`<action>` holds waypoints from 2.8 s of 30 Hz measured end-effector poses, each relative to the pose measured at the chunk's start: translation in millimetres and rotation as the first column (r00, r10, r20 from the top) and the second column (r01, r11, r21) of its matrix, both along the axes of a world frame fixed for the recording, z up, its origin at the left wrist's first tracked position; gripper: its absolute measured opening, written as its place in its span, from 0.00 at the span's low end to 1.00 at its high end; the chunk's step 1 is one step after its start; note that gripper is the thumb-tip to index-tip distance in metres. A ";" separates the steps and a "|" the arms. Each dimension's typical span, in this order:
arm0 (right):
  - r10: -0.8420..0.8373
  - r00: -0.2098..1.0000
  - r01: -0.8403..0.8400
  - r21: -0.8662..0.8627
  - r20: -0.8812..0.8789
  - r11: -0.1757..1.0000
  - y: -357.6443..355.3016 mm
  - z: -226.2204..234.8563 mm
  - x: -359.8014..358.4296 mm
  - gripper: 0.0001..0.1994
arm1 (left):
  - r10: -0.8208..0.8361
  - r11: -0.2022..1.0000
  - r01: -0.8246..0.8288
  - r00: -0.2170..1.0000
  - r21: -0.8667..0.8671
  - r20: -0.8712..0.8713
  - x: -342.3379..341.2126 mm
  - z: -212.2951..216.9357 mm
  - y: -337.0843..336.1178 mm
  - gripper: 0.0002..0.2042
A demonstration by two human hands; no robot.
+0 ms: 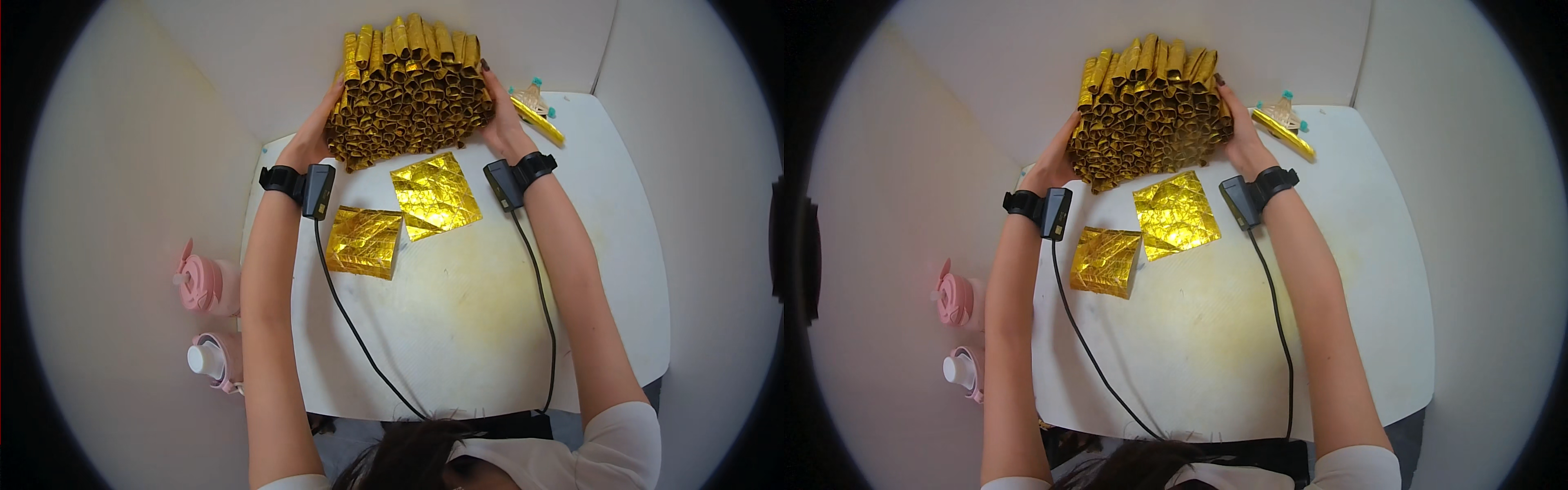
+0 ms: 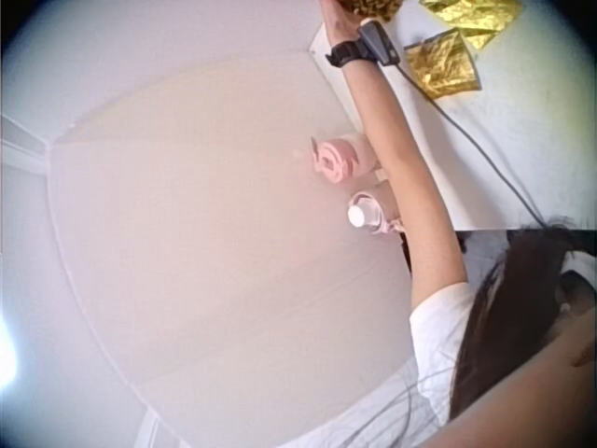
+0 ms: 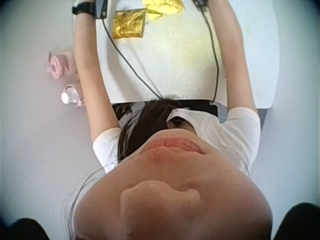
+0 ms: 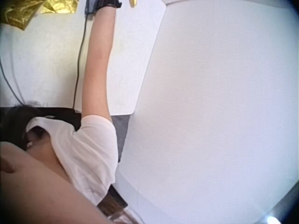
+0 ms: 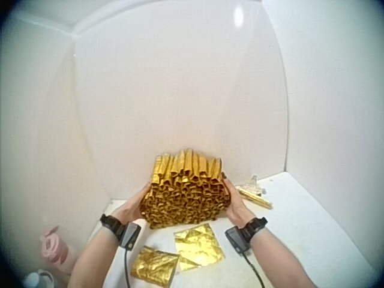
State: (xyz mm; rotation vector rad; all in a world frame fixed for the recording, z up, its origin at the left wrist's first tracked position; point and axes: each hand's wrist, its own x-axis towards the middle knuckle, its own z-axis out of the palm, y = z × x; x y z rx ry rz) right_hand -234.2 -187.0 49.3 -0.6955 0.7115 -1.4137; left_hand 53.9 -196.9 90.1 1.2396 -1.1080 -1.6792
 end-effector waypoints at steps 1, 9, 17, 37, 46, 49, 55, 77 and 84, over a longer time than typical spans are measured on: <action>0.007 0.999 -0.008 0.024 0.042 1.000 -3.5 -3.1 2.3 0.27 | 0.007 1.000 -0.005 0.996 0.024 -0.089 -2.8 0.3 0.4 0.34; 0.032 0.993 -0.033 0.004 0.109 0.999 -5.7 -7.0 18.6 0.23 | 0.020 0.998 -0.013 0.993 0.059 -0.118 2.7 -4.0 -4.1 0.28; 0.005 0.997 -0.007 0.025 0.080 1.000 3.6 9.8 38.5 0.24 | 0.037 0.999 -0.035 0.996 0.022 -0.084 -2.6 13.0 2.0 0.25; 0.119 0.681 -0.222 -0.049 -0.722 0.974 -12.7 26.2 -19.1 0.30 | -0.097 0.988 0.138 0.915 -0.077 0.391 72.2 -13.9 -17.0 0.39; 0.066 0.337 -0.240 -0.018 -0.939 0.971 8.6 69.1 -37.9 0.41 | -0.048 0.992 0.123 0.415 -0.004 0.908 87.7 48.2 24.2 0.41; 0.128 0.224 -0.196 0.084 -0.966 0.977 20.8 79.0 -54.2 0.37 | 0.034 0.982 0.166 0.301 -0.087 0.953 87.4 53.4 31.5 0.31; 0.047 0.177 -0.219 0.007 -0.983 0.976 24.7 81.1 -87.5 0.33 | -0.044 0.988 0.150 -0.001 0.044 0.999 127.0 19.7 24.9 0.20; -0.402 0.033 0.247 -0.382 -0.915 0.891 59.4 -30.0 -134.0 0.23 | 0.415 0.904 -0.080 0.404 -0.420 0.815 214.9 -107.2 4.2 0.32; -0.372 0.351 0.290 -0.278 -0.859 0.916 65.9 -37.3 -153.0 0.22 | 0.665 0.737 -0.018 0.199 -0.675 0.720 143.4 -76.8 13.9 0.23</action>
